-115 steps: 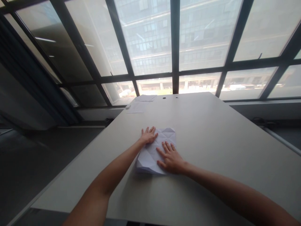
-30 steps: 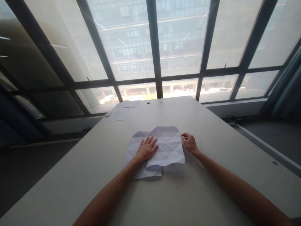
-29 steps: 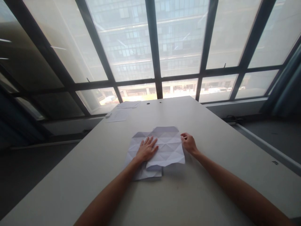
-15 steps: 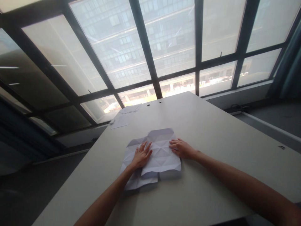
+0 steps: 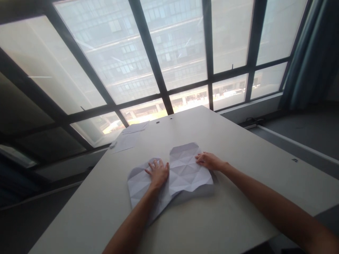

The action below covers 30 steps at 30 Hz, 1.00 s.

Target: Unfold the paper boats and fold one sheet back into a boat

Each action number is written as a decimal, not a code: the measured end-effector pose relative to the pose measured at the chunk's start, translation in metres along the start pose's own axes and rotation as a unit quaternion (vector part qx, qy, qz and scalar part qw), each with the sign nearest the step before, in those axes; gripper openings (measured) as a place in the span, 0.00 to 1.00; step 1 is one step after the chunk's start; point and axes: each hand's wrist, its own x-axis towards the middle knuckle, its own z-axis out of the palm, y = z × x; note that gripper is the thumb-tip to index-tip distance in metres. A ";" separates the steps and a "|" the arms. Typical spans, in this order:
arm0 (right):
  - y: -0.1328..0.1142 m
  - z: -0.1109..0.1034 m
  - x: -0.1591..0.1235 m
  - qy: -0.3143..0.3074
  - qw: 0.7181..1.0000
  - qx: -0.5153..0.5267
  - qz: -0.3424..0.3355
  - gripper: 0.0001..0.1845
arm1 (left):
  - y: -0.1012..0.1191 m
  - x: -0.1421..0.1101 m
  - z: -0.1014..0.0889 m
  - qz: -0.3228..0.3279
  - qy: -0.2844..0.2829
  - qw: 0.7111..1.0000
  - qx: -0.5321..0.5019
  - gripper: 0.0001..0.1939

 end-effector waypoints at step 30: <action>0.023 0.003 -0.003 -0.106 0.984 -0.110 -0.087 0.42 | 0.019 -0.011 -0.014 0.320 -0.098 0.911 -0.242 0.44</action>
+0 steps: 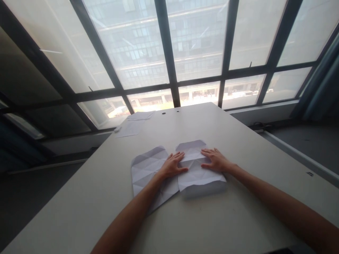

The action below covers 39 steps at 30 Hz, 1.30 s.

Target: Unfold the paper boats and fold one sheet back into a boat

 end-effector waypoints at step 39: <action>-0.036 0.001 0.004 0.285 0.854 0.419 0.117 0.15 | 0.027 -0.001 -0.002 -0.088 0.192 0.808 -0.550 0.26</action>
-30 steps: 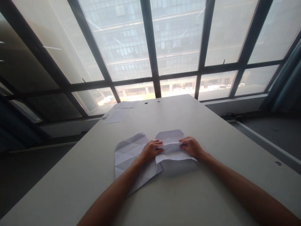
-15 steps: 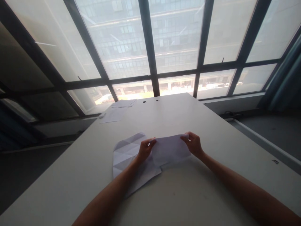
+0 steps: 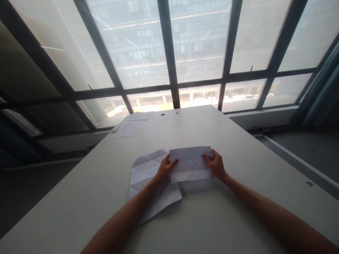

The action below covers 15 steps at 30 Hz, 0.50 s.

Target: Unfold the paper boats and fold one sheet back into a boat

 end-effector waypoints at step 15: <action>0.014 -0.008 0.011 0.025 0.992 0.018 0.120 0.23 | -0.004 0.003 0.000 -0.027 -0.043 0.998 0.042 0.52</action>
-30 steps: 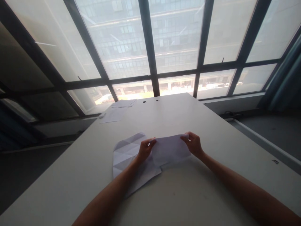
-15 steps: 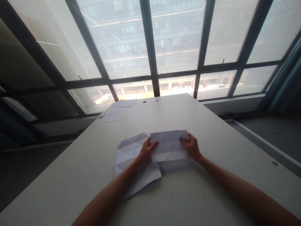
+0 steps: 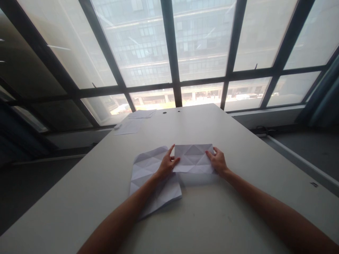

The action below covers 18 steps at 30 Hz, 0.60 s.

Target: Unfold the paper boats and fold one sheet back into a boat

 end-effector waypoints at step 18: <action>0.014 0.003 0.006 0.003 0.994 -0.080 -0.078 0.17 | -0.013 -0.001 -0.004 0.236 -0.108 0.872 0.416 0.14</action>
